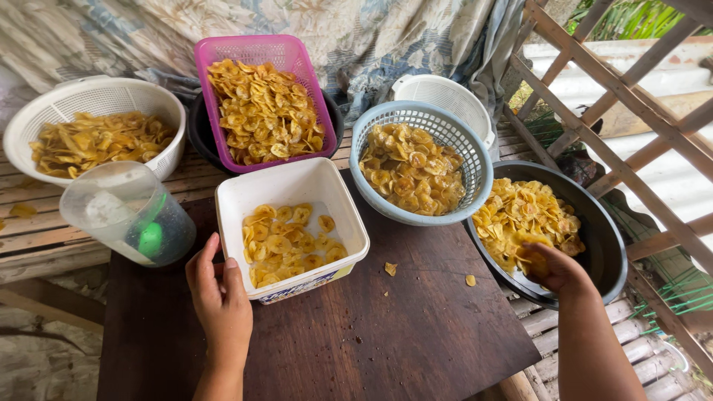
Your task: The person sorts and seasons fried banana chips by pouring them from a container into a strainer, transferring them by hand into a square plastic bin, and pouring liquid seasoning over them.
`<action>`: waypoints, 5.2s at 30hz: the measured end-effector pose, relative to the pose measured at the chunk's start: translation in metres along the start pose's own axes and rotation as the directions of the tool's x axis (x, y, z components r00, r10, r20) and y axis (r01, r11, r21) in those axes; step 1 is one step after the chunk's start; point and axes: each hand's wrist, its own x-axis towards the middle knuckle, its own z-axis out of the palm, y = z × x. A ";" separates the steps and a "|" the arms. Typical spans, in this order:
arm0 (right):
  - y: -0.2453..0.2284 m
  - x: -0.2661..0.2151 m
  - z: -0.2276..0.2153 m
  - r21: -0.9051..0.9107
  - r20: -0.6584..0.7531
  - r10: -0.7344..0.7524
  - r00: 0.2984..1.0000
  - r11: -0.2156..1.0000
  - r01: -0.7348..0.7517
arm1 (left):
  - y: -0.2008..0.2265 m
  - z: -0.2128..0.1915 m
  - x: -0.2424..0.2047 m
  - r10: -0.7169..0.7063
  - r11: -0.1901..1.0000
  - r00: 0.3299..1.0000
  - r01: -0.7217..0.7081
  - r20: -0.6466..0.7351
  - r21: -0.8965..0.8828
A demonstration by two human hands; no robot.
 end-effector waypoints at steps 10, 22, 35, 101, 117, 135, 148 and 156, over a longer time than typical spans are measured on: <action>-0.091 -0.029 0.016 -0.010 0.137 -0.331 0.934 0.942 0.335 | 0.006 0.005 -0.002 0.008 1.000 1.000 -0.008 0.000 -0.003; -0.127 -0.214 0.364 -0.301 0.738 -0.315 0.597 0.638 0.709 | 0.028 -0.007 0.004 -0.008 0.997 1.000 0.005 -0.028 -0.075; -0.079 -0.238 0.443 -0.341 0.822 -0.489 0.291 -0.014 0.940 | -0.013 -0.132 0.179 -0.161 0.789 0.986 0.160 -0.051 0.593; -0.072 -0.288 0.331 -0.339 0.583 -0.809 0.071 -0.163 0.926 | 0.080 0.124 0.078 0.258 -0.474 0.753 -0.447 0.605 0.759; -0.076 -0.272 0.374 -0.229 0.545 -0.807 0.228 0.118 0.966 | 0.111 0.050 0.150 0.195 0.381 0.825 -0.562 0.530 0.735; -0.051 -0.253 0.356 -0.726 0.515 -0.707 0.484 -0.059 0.685 | -0.044 -0.136 0.205 -0.360 0.713 0.933 0.291 -0.022 0.638; -0.032 -0.211 0.356 -0.509 0.502 -0.523 0.689 0.465 0.724 | 0.014 -0.104 0.138 0.032 0.865 0.969 0.096 -0.245 0.492; -0.030 -0.225 0.368 -0.267 0.431 -0.762 0.482 0.403 0.875 | 0.014 -0.015 0.083 -0.148 0.984 0.962 0.121 0.231 0.128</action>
